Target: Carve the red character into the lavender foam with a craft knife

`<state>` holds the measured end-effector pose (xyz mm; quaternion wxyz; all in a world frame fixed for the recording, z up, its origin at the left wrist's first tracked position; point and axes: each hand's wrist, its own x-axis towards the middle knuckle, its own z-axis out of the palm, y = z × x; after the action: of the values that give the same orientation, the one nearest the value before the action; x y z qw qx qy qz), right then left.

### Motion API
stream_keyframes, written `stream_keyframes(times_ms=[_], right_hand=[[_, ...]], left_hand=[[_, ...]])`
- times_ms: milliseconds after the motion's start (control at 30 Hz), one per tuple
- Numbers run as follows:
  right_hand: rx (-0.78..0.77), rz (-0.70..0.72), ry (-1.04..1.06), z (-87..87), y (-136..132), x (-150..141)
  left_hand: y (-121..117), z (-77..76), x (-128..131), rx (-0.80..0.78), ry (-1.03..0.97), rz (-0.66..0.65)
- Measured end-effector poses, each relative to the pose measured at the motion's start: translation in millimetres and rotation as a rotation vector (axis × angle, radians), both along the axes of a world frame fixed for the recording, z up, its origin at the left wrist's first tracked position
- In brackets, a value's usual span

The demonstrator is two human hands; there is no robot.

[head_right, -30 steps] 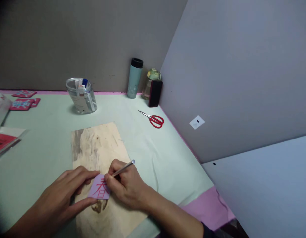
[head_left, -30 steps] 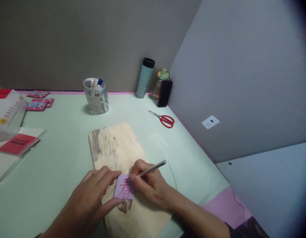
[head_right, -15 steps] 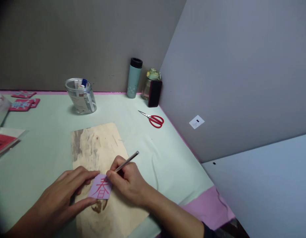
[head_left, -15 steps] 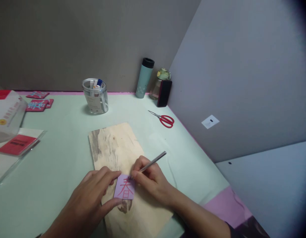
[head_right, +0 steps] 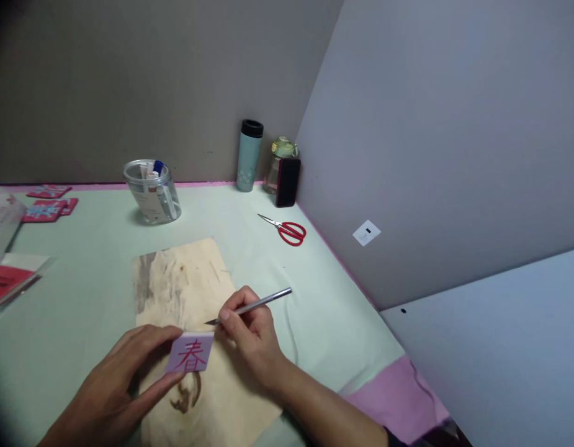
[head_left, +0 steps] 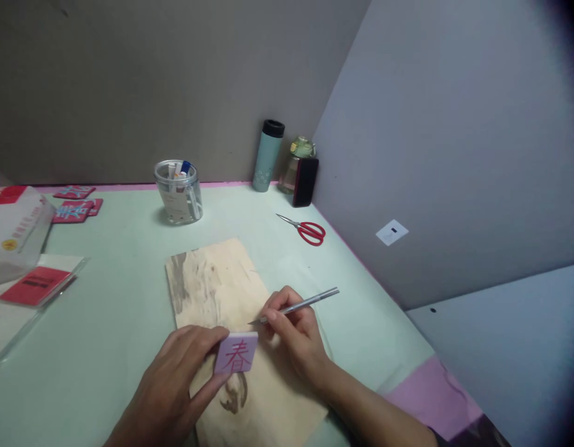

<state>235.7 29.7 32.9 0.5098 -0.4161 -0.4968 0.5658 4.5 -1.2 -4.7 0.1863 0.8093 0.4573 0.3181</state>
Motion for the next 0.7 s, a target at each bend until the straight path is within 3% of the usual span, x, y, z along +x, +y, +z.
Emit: stream_keyframes(times_ms=[367, 700], right_hand=[[0.029, -0.023, -0.025, 3.2, -3, -1], [-0.011, 0.038, -0.117, 11.6, -3, -4]], left_hand=[[4, 2.0, 7, 0.067, 0.009, 0.029], [4, -8.8, 6, 0.073, 0.045, 0.069]])
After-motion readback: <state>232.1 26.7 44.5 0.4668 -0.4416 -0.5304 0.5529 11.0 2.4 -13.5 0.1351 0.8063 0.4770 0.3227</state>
